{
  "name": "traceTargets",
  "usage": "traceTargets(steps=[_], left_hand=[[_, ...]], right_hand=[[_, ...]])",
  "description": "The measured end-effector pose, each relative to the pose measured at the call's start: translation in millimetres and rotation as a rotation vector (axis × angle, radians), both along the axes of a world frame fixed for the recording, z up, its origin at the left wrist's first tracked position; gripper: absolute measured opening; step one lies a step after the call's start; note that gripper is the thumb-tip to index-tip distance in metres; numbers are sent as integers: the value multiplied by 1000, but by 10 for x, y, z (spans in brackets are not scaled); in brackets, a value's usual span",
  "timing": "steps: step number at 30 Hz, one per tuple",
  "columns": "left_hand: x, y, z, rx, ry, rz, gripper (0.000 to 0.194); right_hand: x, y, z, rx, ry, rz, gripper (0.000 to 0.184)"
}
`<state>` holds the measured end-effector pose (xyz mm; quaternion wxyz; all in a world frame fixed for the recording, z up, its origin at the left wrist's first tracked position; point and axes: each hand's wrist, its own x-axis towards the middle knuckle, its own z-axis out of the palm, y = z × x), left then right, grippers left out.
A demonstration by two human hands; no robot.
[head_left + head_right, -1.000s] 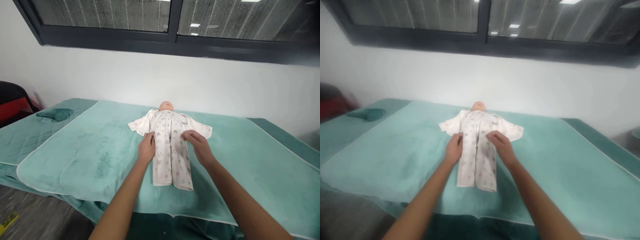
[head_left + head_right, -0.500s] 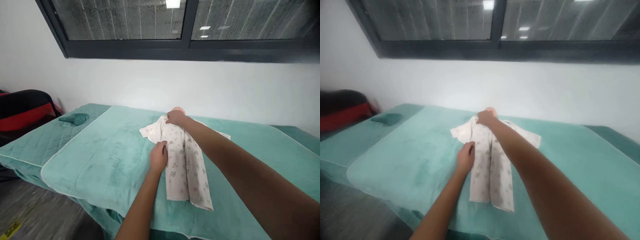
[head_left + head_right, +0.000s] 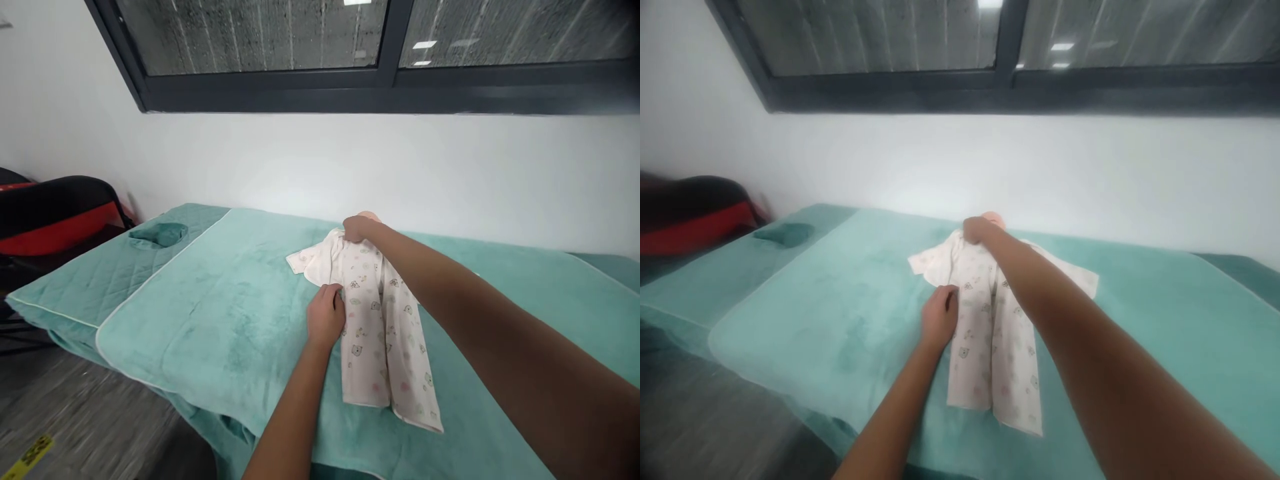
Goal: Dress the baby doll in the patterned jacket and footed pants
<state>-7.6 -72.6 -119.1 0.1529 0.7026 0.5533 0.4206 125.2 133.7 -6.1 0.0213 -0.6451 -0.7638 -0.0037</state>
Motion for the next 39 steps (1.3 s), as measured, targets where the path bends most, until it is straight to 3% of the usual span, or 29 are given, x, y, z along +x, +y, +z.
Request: traceTargets(steps=[4,14,19,24,27,29,31,35,39], left_hand=[[-1,2,6,-24,-15,8,24],[15,9,14,-34,-11,23,22],[16,13,-14,17,-11,21,23],[16,18,-13,35,59,12,29],[29,22,3,49,190,38,28],[44,26,12,65,268,73,25],[64,32,16,77,334,104,24],[108,56,24,76,478,122,26],[143,78,62,108,575,86,24]], right_hand=[[29,-100,-51,-81,-43,-67,36],[-19,-245,-193,25,-27,-125,40],[62,-452,-181,84,45,-35,38],[315,-976,-241,184,173,153,45],[642,-1330,-445,333,436,196,44],[917,-1532,-668,461,614,94,40],[1177,-1691,-920,525,623,-32,36],[1458,-1882,-1279,426,524,-1,27],[1449,-1977,-1299,371,483,130,23]])
